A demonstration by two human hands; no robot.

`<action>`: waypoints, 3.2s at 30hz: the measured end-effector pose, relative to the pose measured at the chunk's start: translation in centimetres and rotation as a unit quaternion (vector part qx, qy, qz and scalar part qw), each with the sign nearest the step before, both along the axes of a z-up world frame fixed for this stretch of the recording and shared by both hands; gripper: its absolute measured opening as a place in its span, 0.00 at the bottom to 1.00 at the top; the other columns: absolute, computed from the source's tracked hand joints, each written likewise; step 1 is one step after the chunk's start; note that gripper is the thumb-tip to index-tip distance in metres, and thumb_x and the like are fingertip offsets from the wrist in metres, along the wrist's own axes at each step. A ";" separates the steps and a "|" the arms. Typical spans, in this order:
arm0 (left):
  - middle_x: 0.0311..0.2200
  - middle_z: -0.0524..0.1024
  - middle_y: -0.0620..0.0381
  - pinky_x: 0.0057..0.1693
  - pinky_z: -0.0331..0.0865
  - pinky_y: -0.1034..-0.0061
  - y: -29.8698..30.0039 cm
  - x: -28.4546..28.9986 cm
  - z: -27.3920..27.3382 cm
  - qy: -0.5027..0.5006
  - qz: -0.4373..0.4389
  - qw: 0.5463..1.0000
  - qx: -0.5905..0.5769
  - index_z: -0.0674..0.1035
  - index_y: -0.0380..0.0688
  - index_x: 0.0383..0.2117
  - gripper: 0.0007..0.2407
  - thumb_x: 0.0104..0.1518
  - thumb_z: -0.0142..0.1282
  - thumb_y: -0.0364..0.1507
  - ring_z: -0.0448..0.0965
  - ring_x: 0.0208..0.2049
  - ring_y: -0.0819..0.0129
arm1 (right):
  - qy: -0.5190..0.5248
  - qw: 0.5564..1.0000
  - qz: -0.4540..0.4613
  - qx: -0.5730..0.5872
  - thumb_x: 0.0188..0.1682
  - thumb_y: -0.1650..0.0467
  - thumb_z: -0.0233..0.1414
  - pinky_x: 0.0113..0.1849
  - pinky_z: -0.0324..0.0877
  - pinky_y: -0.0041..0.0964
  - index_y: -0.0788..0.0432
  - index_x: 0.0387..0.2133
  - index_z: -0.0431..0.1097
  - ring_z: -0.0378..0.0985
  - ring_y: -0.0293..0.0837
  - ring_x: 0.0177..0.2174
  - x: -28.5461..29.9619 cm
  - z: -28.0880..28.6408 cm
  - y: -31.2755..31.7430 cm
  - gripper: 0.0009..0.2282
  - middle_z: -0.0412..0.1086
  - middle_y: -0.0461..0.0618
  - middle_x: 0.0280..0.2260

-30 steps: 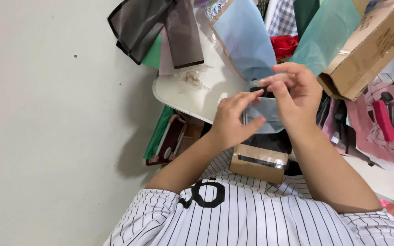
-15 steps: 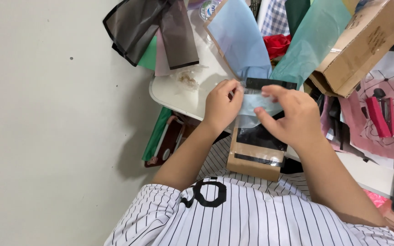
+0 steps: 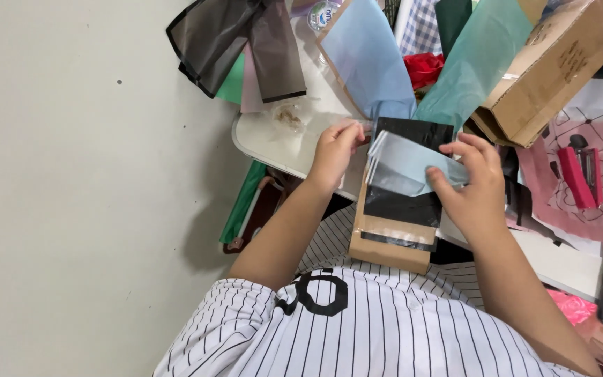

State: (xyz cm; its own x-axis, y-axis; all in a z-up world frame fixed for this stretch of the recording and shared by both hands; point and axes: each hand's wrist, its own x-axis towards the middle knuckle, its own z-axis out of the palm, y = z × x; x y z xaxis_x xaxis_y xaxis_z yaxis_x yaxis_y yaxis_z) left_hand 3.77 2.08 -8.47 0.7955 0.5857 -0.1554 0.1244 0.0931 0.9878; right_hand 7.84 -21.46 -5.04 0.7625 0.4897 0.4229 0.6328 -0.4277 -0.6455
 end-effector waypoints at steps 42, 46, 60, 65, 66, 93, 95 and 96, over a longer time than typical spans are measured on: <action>0.49 0.81 0.46 0.54 0.73 0.67 -8.8 -4.5 5.2 -0.237 -0.203 0.896 -0.317 0.70 0.46 0.21 0.11 0.65 0.42 0.28 0.80 0.53 0.56 | 0.410 0.812 0.134 0.393 0.38 0.64 0.58 0.53 0.67 0.61 0.57 0.73 0.32 0.67 0.56 0.55 -4.0 -5.2 -4.4 0.50 0.57 0.65 0.61; 0.52 0.80 0.47 0.56 0.74 0.68 -8.8 -3.9 3.1 -0.251 -0.222 0.862 -0.379 0.70 0.47 0.23 0.12 0.67 0.41 0.30 0.79 0.55 0.55 | 0.433 0.800 0.119 0.399 0.37 0.65 0.56 0.52 0.69 0.59 0.56 0.74 0.32 0.69 0.58 0.55 -3.9 -7.6 -5.0 0.50 0.58 0.67 0.60; 0.31 0.81 0.47 0.52 0.79 0.66 -6.1 -2.8 -1.9 -0.355 -0.188 0.791 -0.462 0.68 0.47 0.21 0.13 0.64 0.48 0.35 0.86 0.40 0.55 | 0.436 0.737 0.138 0.498 0.32 0.66 0.50 0.43 0.75 0.61 0.53 0.70 0.53 0.77 0.61 0.40 -0.2 -19.0 -8.7 0.43 0.69 0.66 0.50; 0.46 0.81 0.41 0.58 0.75 0.62 -2.1 -3.3 -0.9 -0.385 -0.223 0.803 -0.397 0.70 0.46 0.27 0.11 0.67 0.45 0.34 0.82 0.50 0.49 | 0.502 0.701 0.138 0.487 0.35 0.57 0.49 0.34 0.78 0.49 0.52 0.63 0.64 0.76 0.52 0.27 0.6 -18.8 -10.5 0.36 0.74 0.55 0.38; 0.46 0.81 0.41 0.58 0.75 0.62 -2.2 -3.3 -1.3 -0.383 -0.224 0.802 -0.399 0.70 0.46 0.27 0.11 0.67 0.45 0.34 0.82 0.50 0.49 | 0.502 0.701 0.136 0.488 0.35 0.57 0.49 0.34 0.78 0.49 0.52 0.63 0.64 0.76 0.52 0.27 0.0 -18.2 -10.1 0.36 0.74 0.55 0.38; 0.48 0.78 0.61 0.52 0.78 0.74 11.9 -5.8 0.9 -0.205 0.085 0.683 0.696 0.74 0.50 0.35 0.06 0.55 0.60 0.26 0.80 0.52 0.64 | 0.314 0.912 -0.013 0.264 0.52 0.58 0.50 0.56 0.60 0.65 0.63 0.68 0.47 0.59 0.63 0.58 -3.7 0.3 -2.3 0.35 0.50 0.67 0.59; 0.40 0.81 0.57 0.49 0.75 0.68 12.6 -5.5 -0.5 -0.180 0.020 0.647 0.741 0.79 0.51 0.32 0.07 0.49 0.63 0.25 0.83 0.46 0.58 | 0.337 0.906 -0.010 0.257 0.55 0.57 0.48 0.55 0.60 0.65 0.65 0.69 0.42 0.59 0.65 0.57 -3.5 0.3 -1.5 0.35 0.49 0.69 0.60; 0.40 0.81 0.57 0.49 0.75 0.68 12.6 -5.8 -1.0 -0.177 0.025 0.645 0.743 0.79 0.51 0.32 0.07 0.49 0.63 0.25 0.83 0.46 0.58 | 0.337 0.906 -0.003 0.257 0.55 0.57 0.48 0.55 0.60 0.65 0.65 0.69 0.42 0.59 0.65 0.57 -3.7 1.4 -0.6 0.35 0.49 0.69 0.60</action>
State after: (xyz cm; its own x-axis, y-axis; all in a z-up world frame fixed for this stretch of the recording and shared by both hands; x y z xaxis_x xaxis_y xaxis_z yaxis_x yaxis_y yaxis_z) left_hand -2.00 14.65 -9.45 0.6011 -0.0955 0.7935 -0.1002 -0.9940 -0.0437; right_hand 4.12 -22.11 -3.63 0.9344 0.3548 0.0318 0.0201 0.0367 -0.9991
